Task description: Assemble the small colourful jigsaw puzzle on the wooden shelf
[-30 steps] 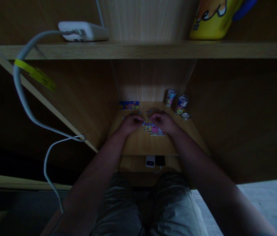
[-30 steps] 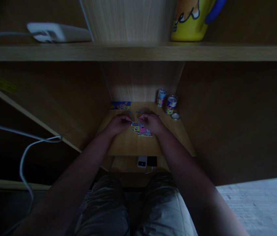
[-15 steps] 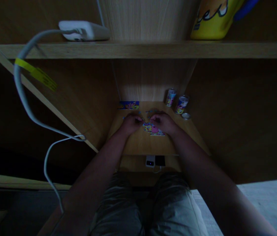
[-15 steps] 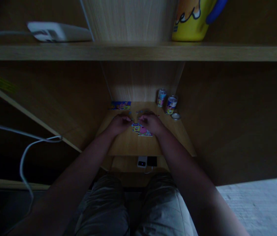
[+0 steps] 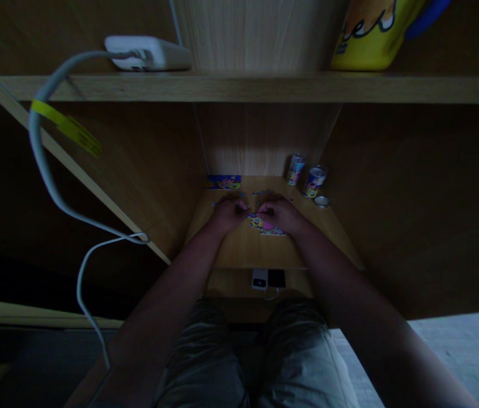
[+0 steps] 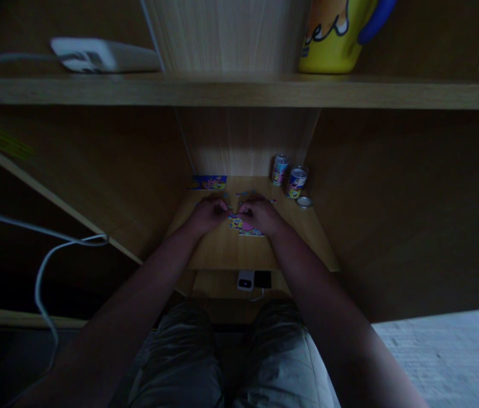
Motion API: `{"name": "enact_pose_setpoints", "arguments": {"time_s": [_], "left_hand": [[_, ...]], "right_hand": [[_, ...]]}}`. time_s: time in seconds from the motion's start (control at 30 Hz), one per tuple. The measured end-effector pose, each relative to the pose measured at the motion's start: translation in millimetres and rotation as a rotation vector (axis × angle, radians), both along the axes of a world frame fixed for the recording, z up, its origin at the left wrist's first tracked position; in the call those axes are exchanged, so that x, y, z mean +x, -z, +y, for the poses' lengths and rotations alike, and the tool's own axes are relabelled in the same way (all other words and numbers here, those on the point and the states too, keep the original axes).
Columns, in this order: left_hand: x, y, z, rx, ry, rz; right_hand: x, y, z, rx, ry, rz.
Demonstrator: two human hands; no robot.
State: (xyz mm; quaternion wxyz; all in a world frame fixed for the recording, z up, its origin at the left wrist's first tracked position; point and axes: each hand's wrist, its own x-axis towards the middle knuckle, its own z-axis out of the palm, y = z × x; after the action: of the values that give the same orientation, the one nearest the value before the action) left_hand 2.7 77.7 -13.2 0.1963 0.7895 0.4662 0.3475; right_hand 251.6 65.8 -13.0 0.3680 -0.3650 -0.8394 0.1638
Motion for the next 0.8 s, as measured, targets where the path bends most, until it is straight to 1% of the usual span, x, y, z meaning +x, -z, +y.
{"name": "enact_pose_setpoints", "arguments": {"time_s": [0.1,0.3,0.4,0.47,0.5,0.53,0.7,0.8], "left_hand": [[0,-1.9,-2,0.002,0.011,-0.008],[1,-4.8,-3,0.069,0.020,0.043],[2,-7.0,-5,0.078,-0.002,0.081],[3,-9.6,-6,0.088,-0.041,0.074],[2,-11.3,-7,0.093,-0.069,0.057],[1,-13.3,-8,0.097,-0.103,0.030],[-7,-25.1,-12,0.052,-0.335,-0.133],[-14,-31.5,-11,-0.006,-0.491,-0.177]], "right_hand": [[1,0.8,1,0.020,0.002,-0.005],[1,0.3,0,0.018,-0.005,-0.033],[0,-1.4,-1,0.028,0.000,-0.042],[2,-4.0,-1,0.033,0.036,-0.034],[5,-5.9,-1,0.036,0.082,-0.016],[9,-8.0,-2,0.040,0.159,0.017],[31,-18.4,-2,0.042,0.679,0.247],[37,-22.5,-2,-0.065,0.830,0.317]]}}
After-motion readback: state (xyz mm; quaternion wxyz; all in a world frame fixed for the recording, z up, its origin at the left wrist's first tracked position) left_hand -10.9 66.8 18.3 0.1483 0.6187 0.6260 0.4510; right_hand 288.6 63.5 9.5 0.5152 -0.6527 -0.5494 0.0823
